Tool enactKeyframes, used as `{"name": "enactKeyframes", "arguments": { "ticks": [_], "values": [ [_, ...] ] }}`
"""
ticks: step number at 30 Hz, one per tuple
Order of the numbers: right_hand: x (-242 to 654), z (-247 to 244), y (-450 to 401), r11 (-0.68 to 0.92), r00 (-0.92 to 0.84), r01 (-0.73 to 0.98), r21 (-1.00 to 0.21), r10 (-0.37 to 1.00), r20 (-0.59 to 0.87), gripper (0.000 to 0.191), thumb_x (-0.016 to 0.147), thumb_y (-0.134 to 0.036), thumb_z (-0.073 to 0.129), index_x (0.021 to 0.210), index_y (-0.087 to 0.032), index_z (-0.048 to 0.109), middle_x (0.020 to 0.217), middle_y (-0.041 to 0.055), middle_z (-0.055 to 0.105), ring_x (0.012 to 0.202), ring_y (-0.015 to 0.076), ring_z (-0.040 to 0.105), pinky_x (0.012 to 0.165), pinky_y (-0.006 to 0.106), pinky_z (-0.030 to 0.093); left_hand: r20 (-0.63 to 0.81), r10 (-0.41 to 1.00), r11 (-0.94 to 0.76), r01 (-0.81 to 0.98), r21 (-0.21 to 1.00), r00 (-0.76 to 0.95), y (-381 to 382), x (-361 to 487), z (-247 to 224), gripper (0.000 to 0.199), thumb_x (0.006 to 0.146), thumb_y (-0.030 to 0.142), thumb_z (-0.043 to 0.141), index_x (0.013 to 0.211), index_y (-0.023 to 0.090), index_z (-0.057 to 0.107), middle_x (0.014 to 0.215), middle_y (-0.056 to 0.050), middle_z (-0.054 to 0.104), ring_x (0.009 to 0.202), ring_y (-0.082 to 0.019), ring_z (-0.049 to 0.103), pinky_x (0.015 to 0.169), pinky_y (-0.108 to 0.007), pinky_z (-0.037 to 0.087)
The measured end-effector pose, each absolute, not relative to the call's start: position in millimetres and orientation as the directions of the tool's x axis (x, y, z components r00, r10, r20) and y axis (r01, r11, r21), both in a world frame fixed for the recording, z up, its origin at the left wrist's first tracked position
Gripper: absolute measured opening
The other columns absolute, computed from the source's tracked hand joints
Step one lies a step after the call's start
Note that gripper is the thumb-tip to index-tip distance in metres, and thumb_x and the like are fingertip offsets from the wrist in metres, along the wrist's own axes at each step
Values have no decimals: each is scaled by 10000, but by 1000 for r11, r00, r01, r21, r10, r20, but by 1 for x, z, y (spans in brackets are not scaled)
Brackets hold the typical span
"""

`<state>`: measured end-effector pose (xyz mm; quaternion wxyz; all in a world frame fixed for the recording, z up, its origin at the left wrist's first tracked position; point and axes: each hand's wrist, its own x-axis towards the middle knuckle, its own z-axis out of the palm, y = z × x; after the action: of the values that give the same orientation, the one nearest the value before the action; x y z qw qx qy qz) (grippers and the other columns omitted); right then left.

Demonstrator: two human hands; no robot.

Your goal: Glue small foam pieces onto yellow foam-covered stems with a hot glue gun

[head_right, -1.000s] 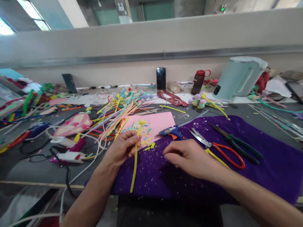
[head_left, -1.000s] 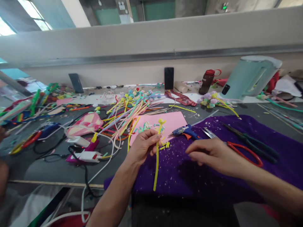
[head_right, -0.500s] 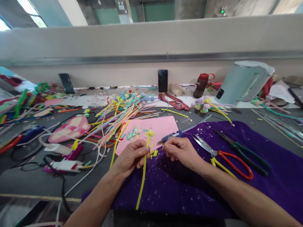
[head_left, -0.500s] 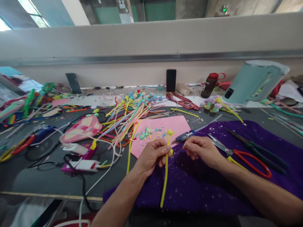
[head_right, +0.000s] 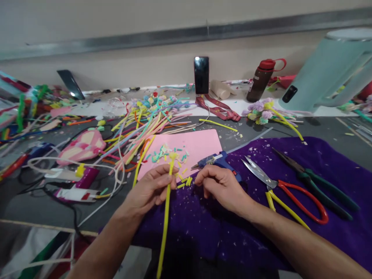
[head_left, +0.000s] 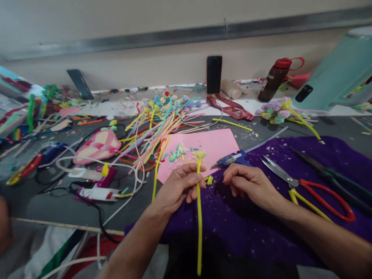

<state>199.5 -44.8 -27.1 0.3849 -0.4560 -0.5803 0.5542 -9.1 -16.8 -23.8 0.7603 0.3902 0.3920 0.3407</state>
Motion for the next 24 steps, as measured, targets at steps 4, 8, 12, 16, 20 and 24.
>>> {"name": "enactKeyframes", "arguments": {
  "ticks": [4, 8, 12, 16, 20, 24],
  "values": [
    [201, -29, -51, 1, -319, 102, -995, 947, -32, 158, 761, -110, 454, 760, -181, 595, 678, -21, 515, 492, 58, 475, 449, 193, 371, -225, 902, 328, -243, 913, 369, -17, -20, -16, 139, 722, 222, 629, 845, 158, 619, 549, 17, 618, 278, -34, 430, 249, -112, 277],
    [197, -31, -53, 57, -320, 176, -983, 947, -3, 159, 734, -91, 482, 768, -189, 602, 751, -15, 525, 523, 52, 466, 462, 190, 369, -115, 973, 163, -243, 956, 200, -13, -33, -9, 184, 715, 333, 639, 757, 154, 624, 481, 28, 577, 245, -19, 384, 232, -108, 212],
    [196, -32, -55, 74, -316, 214, -974, 949, 3, 164, 720, -60, 475, 751, -185, 577, 736, -13, 537, 576, 72, 489, 486, 195, 375, -90, 983, 122, -198, 973, 162, -6, -41, -10, 171, 712, 318, 638, 748, 151, 630, 496, 29, 578, 267, -16, 390, 244, -116, 220],
    [193, -33, -61, 113, -297, 261, -959, 954, 32, 155, 720, -58, 476, 752, -185, 559, 687, -24, 521, 540, 70, 461, 481, 202, 368, -58, 982, 99, -226, 969, 178, 0, -45, -16, 140, 698, 269, 647, 737, 135, 644, 613, 1, 635, 301, -2, 397, 252, -126, 205],
    [191, -33, -65, 172, -344, 273, -946, 936, 71, 153, 736, -78, 469, 770, -189, 570, 724, -20, 516, 531, 68, 460, 484, 211, 375, -29, 979, 83, -263, 961, 200, 1, -48, -17, 181, 675, 260, 672, 797, 127, 652, 583, 18, 614, 297, 7, 370, 256, -131, 190],
    [194, -28, -63, 187, -347, 311, -932, 935, 71, 161, 723, -91, 475, 769, -190, 594, 710, -12, 531, 537, 80, 476, 496, 222, 384, -61, 975, 116, -254, 960, 212, 2, -48, -16, 229, 664, 261, 679, 850, 133, 639, 576, 29, 603, 311, -1, 386, 271, -133, 211]
  ]
}}
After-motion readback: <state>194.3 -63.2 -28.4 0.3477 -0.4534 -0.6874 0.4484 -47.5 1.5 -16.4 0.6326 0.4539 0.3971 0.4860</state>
